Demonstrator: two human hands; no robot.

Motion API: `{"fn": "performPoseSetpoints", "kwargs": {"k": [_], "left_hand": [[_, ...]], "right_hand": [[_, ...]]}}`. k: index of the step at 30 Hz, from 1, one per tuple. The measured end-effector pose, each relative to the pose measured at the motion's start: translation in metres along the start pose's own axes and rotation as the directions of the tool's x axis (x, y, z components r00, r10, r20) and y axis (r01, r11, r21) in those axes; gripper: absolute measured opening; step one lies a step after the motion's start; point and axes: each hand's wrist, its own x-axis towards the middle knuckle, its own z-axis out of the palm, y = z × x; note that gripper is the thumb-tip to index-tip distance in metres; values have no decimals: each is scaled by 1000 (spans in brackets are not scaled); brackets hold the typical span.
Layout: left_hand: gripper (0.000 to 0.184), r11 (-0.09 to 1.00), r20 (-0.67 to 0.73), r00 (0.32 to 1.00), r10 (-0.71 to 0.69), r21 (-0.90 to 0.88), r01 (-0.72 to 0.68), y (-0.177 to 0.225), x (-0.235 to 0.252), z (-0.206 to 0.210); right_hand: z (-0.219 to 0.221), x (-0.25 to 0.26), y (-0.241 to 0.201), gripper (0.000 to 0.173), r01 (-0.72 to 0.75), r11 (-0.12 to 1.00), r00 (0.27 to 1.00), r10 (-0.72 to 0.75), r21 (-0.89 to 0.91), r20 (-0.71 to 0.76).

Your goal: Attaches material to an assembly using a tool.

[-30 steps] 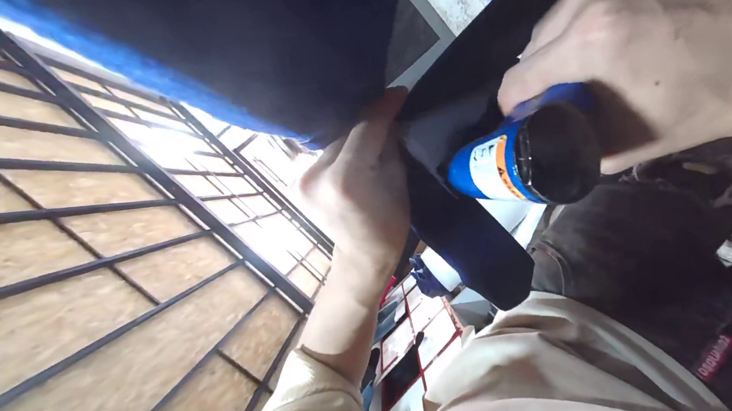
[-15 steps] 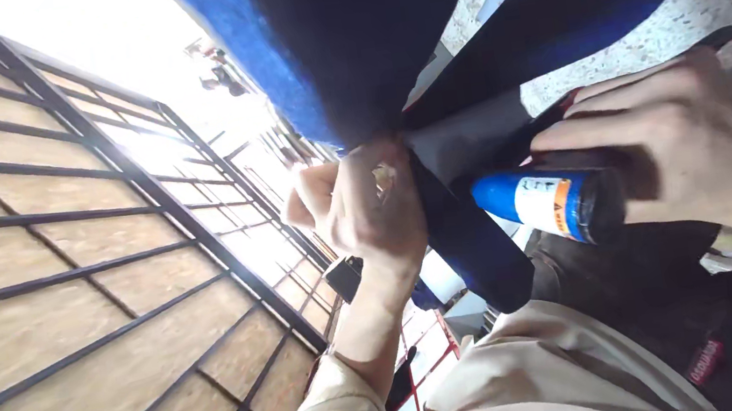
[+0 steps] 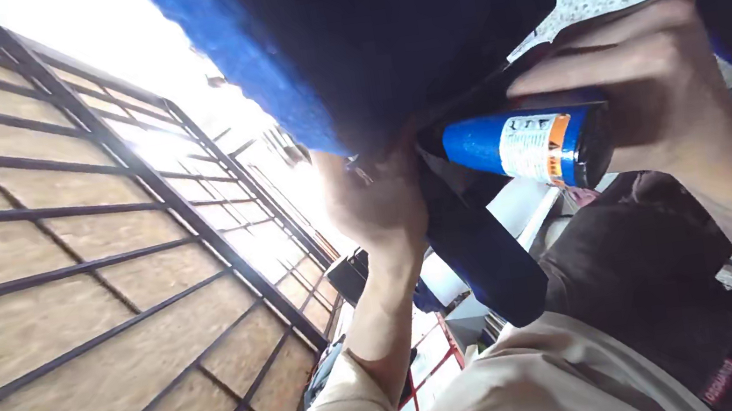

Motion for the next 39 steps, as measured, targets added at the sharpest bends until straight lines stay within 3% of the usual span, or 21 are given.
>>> {"fn": "performPoseSetpoints", "kwargs": {"k": [7, 16, 22, 26, 30, 37, 39], "left_hand": [[49, 999, 20, 998, 54, 0, -54, 3, 4, -1], [47, 998, 26, 1000, 5, -57, -3, 0, 4, 0], [46, 995, 46, 999, 22, -102, -17, -1, 2, 0], [45, 990, 49, 999, 17, -137, -10, -3, 1, 0], [42, 994, 42, 999, 22, -105, -18, -2, 1, 1], [40, 988, 58, 998, 2, -155, 7, 1, 2, 1], [39, 988, 55, 998, -10, -153, 18, 2, 1, 1]], "right_hand": [[0, 12, 13, 27, -6, 1000, 999, 7, -8, 37], [8, 18, 22, 25, -12, 997, 1000, 11, 77, 13], [-3, 35, 22, 29, -7, 999, 990, 0, 43, 142], [38, 64, 113, 28, 271, 934, 953, -295, 233, 71], [36, 90, 125, 26, 200, 964, 949, -235, 176, 208], [28, 74, 125, 34, 197, 971, 943, -226, 136, 244], [25, 65, 116, 28, 181, 972, 954, -210, 148, 214]]}}
